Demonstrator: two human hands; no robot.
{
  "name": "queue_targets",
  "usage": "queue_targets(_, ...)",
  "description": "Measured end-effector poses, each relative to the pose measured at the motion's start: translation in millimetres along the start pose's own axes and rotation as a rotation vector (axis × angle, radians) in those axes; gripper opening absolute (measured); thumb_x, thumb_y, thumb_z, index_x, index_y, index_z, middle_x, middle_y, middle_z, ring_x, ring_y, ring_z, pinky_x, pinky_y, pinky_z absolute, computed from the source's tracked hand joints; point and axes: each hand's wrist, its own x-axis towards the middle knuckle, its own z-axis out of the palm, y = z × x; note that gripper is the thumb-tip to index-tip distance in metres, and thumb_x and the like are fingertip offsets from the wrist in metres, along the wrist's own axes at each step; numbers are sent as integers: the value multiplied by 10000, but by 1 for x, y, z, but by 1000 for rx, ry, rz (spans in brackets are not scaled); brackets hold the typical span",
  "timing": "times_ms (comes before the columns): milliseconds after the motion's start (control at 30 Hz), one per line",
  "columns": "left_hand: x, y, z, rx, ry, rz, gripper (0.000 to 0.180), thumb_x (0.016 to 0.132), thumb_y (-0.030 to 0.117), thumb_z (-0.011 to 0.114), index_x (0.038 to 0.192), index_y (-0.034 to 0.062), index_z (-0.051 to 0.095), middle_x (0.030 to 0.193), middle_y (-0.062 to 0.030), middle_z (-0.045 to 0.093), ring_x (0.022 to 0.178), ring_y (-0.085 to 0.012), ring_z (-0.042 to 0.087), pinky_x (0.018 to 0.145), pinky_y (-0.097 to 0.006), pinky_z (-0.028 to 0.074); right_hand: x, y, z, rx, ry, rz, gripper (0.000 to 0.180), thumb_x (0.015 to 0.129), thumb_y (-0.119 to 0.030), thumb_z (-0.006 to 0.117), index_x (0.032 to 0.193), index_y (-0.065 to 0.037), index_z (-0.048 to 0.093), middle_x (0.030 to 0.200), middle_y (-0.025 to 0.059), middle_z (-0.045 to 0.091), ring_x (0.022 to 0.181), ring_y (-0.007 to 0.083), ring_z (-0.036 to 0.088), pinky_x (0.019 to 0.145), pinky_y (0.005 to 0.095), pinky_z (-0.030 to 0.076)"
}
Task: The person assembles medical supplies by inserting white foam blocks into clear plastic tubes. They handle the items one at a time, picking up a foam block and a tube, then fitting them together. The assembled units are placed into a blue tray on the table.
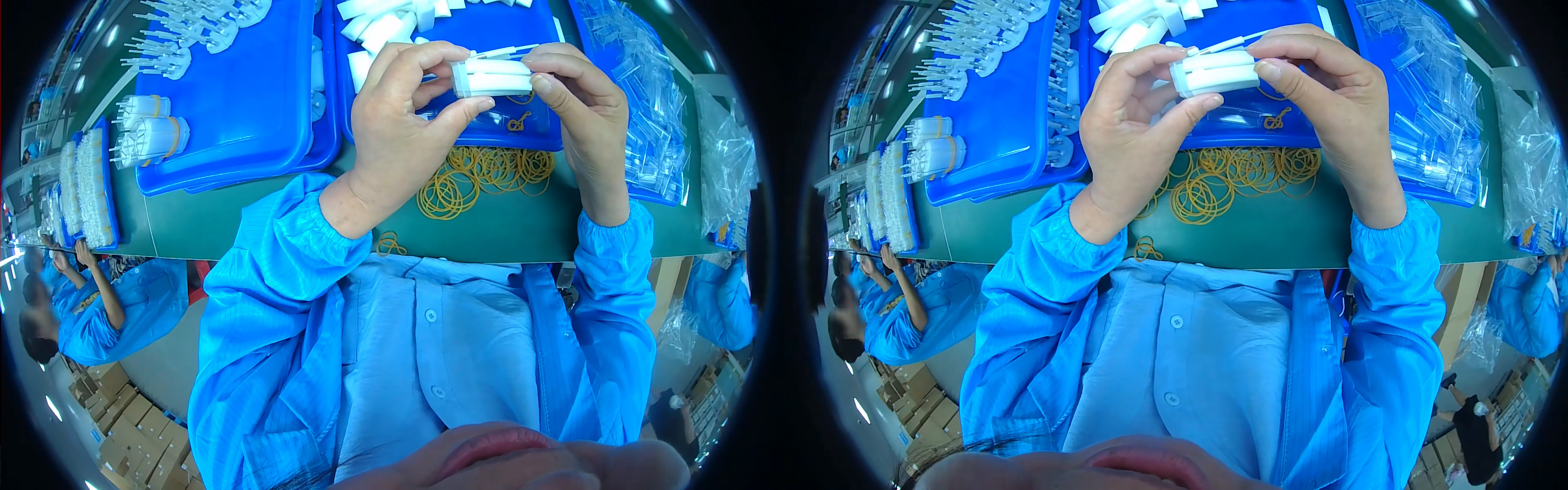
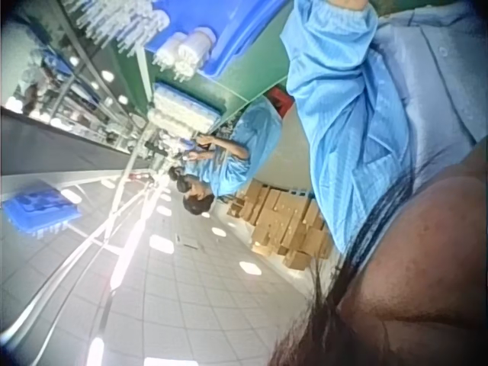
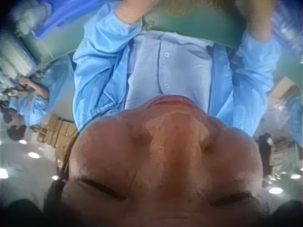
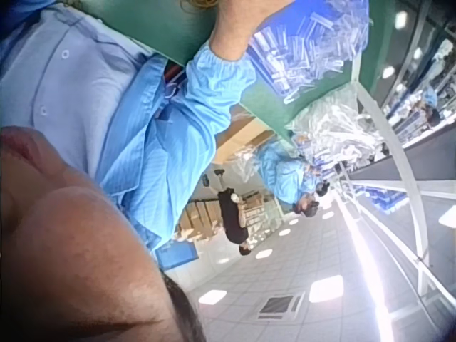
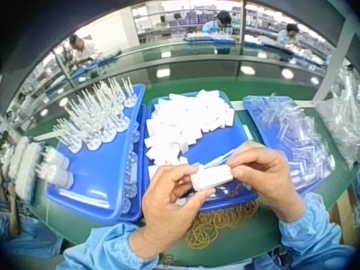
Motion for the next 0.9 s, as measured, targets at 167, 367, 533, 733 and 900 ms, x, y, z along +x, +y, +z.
queue_targets(167, 2, 3, -1, -240, -5, -46, 415, 801, -107, 703, 1178, -32, 545, 1179, -108, 511, 1144, -267, 587, 953, -350, 534, -1, -1, -1, -136, 3, -58, 143, 827, -26, 717, 970, -15, 722, 971, 37, 606, 923, 125, 575, 761, 237, 472)
queue_targets(367, 8, 15, -5, -540, 106, -312, 417, 830, -87, 688, 1208, -69, 514, 1199, -135, 494, 1167, -237, 561, 995, -345, 504, 26, -10, -21, -182, 158, -22, 159, 824, -68, 725, 981, -47, 715, 921, 12, 612, 909, 118, 572, 812, 247, 458)
queue_targets(533, 11, 11, -5, -486, 162, -147, 389, 851, -59, 681, 1208, -46, 528, 1211, -176, 569, 1107, -227, 597, 926, -322, 510, 103, 9, -55, -970, -104, -206, 213, 859, -15, 660, 1069, -1, 628, 1005, 96, 655, 931, 177, 631, 834, 282, 508)
queue_targets(733, 12, 2, -8, -509, 207, -109, 392, 866, -44, 675, 1227, -26, 524, 1136, -191, 640, 1030, -194, 626, 861, -285, 514, 107, 60, -39, -1241, -225, -319, 198, 821, -148, 673, 1003, -68, 680, 978, 136, 669, 964, 323, 614, 845, 434, 495)
queue_targets(900, 9, -1, -10, -493, 164, -172, 403, 856, -79, 664, 1230, -45, 520, 1172, -172, 589, 1077, -218, 610, 897, -300, 518, 83, 36, -39, -1022, -206, -359, 248, 862, -160, 664, 1095, -75, 686, 987, 128, 677, 909, 303, 636, 789, 387, 511)
